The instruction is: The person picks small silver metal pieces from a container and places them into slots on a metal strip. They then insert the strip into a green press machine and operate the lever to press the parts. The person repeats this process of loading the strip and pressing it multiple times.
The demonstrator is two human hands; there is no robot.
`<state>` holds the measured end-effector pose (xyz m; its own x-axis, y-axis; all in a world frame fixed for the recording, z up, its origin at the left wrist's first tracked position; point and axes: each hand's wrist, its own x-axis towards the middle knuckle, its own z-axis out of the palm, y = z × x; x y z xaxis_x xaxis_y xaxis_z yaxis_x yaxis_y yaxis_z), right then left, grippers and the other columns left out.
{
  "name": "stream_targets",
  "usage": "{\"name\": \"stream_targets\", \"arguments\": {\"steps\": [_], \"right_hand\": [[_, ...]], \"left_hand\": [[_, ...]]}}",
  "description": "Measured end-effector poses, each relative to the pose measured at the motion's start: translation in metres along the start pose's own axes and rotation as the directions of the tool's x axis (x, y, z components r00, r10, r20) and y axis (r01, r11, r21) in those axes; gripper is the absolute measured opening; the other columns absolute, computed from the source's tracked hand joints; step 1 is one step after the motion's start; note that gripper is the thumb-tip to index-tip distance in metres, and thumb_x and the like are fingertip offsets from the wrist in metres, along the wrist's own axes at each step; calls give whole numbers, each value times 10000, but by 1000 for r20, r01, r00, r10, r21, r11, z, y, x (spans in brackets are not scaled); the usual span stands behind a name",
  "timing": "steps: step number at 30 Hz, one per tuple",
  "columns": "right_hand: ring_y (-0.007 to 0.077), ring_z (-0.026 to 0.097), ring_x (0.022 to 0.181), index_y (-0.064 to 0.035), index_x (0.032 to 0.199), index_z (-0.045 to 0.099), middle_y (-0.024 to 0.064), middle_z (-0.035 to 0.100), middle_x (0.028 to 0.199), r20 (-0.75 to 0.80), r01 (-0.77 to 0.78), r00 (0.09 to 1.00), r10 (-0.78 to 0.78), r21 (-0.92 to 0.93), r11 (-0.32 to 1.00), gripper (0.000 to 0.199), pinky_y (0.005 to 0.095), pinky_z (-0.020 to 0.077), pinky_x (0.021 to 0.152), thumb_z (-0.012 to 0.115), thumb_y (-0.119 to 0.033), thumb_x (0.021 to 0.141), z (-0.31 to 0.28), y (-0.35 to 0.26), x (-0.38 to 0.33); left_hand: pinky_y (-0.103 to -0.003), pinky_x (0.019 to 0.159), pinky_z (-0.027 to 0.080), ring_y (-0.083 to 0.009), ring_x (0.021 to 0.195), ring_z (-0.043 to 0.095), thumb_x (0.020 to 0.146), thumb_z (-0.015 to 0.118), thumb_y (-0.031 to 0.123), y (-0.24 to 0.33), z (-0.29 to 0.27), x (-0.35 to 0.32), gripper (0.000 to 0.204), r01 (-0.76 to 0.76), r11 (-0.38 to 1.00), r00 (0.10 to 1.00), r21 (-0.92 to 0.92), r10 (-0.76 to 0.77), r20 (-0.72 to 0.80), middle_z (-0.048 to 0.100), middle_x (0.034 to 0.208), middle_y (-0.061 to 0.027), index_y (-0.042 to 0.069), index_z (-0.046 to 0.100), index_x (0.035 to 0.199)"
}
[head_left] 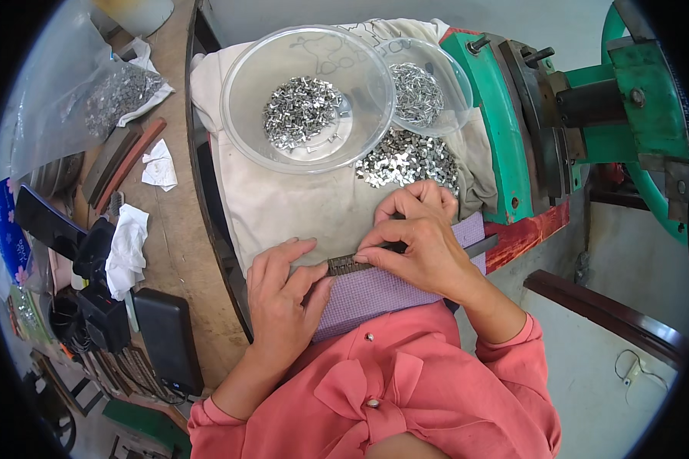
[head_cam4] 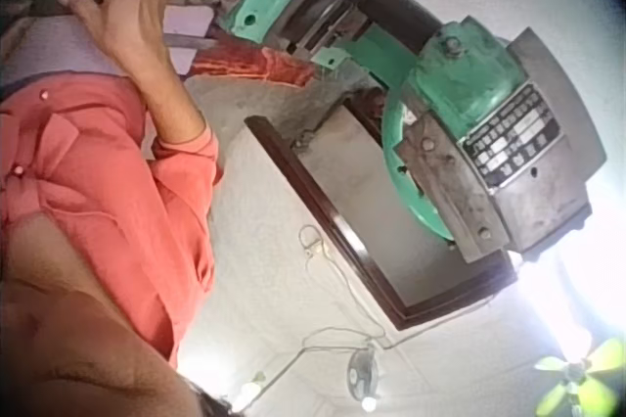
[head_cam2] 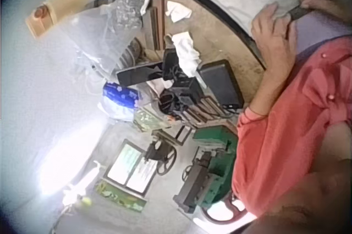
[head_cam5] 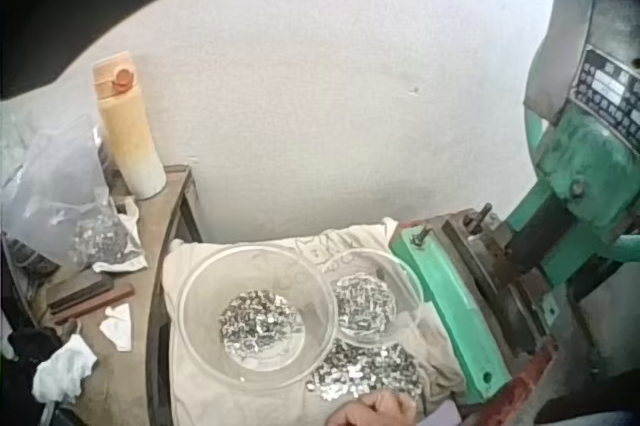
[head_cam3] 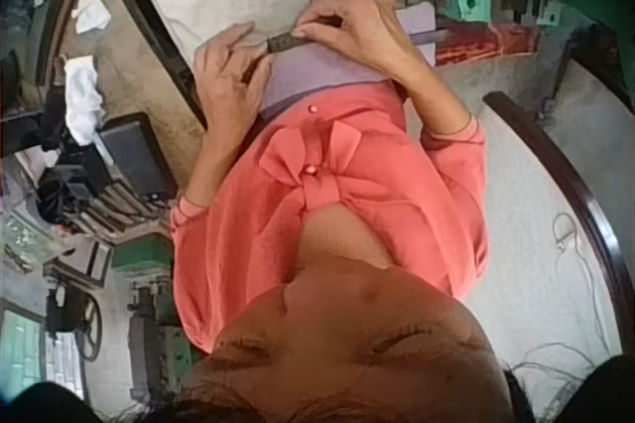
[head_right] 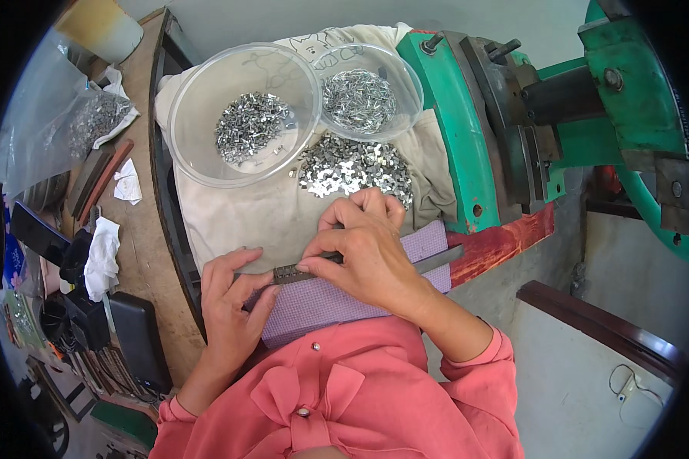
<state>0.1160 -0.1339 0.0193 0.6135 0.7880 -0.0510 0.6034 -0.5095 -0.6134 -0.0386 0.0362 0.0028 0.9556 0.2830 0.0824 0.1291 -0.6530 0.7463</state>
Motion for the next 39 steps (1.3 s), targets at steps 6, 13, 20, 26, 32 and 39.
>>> {"name": "stream_targets", "arguments": {"steps": [6, 13, 20, 26, 32, 39], "right_hand": [[224, 460, 1036, -195, 780, 793, -60, 575, 932, 9, -13, 1000, 13, 7, 1000, 157, 446, 246, 962, 867, -312, 707, -4, 3, -2], [199, 463, 1034, -217, 789, 800, -80, 577, 936, 12, -1, 1000, 1, -4, 1000, 143, 418, 248, 949, 869, -314, 709, -4, 2, -2], [237, 466, 1051, -174, 773, 789, -47, 586, 941, 18, -6, 1000, 5, 20, 1000, 154, 459, 246, 970, 863, -294, 711, -1, -2, 1], [200, 461, 1036, -215, 788, 792, -82, 581, 944, 13, -1, 1000, 1, -4, 1000, 136, 418, 250, 953, 866, -299, 710, -6, 3, -1], [199, 459, 1022, -218, 801, 797, -79, 578, 936, 10, -6, 1000, 6, -12, 1000, 146, 415, 252, 952, 864, -310, 710, -6, 3, -1], [198, 460, 1016, -217, 816, 802, -78, 576, 926, 11, -14, 1000, 14, -18, 1000, 155, 415, 250, 955, 862, -312, 710, -9, 4, -4]], "left_hand": [[-445, 970, 465, -364, 1168, 588, 733, 817, 36, 1, 0, 0, 231, 5, 1000, 1000, -3, -5, 3, 657, 1221, -133, 38, 716, 941], [-434, 928, 455, -337, 1146, 611, 709, 828, 50, 0, 1, 1, 238, -8, 1000, 1000, 5, 8, -28, 667, 1205, -99, 59, 719, 920], [-430, 911, 449, -325, 1137, 621, 697, 834, 52, -1, 3, 0, 257, -18, 1000, 999, 9, 19, -47, 672, 1201, -85, 68, 714, 923], [-444, 962, 466, -360, 1164, 588, 723, 820, 31, 1, 0, 0, 232, 2, 1000, 1000, -1, -2, -1, 656, 1216, -125, 40, 715, 930], [-442, 961, 466, -358, 1158, 591, 728, 818, 36, 1, 0, 1, 226, -1, 1000, 1000, 1, 1, 1, 656, 1216, -127, 37, 716, 929], [-442, 957, 467, -361, 1155, 592, 726, 816, 36, 1, 0, 1, 226, 1, 1000, 1000, 1, -1, 2, 656, 1216, -129, 34, 715, 929]]}}
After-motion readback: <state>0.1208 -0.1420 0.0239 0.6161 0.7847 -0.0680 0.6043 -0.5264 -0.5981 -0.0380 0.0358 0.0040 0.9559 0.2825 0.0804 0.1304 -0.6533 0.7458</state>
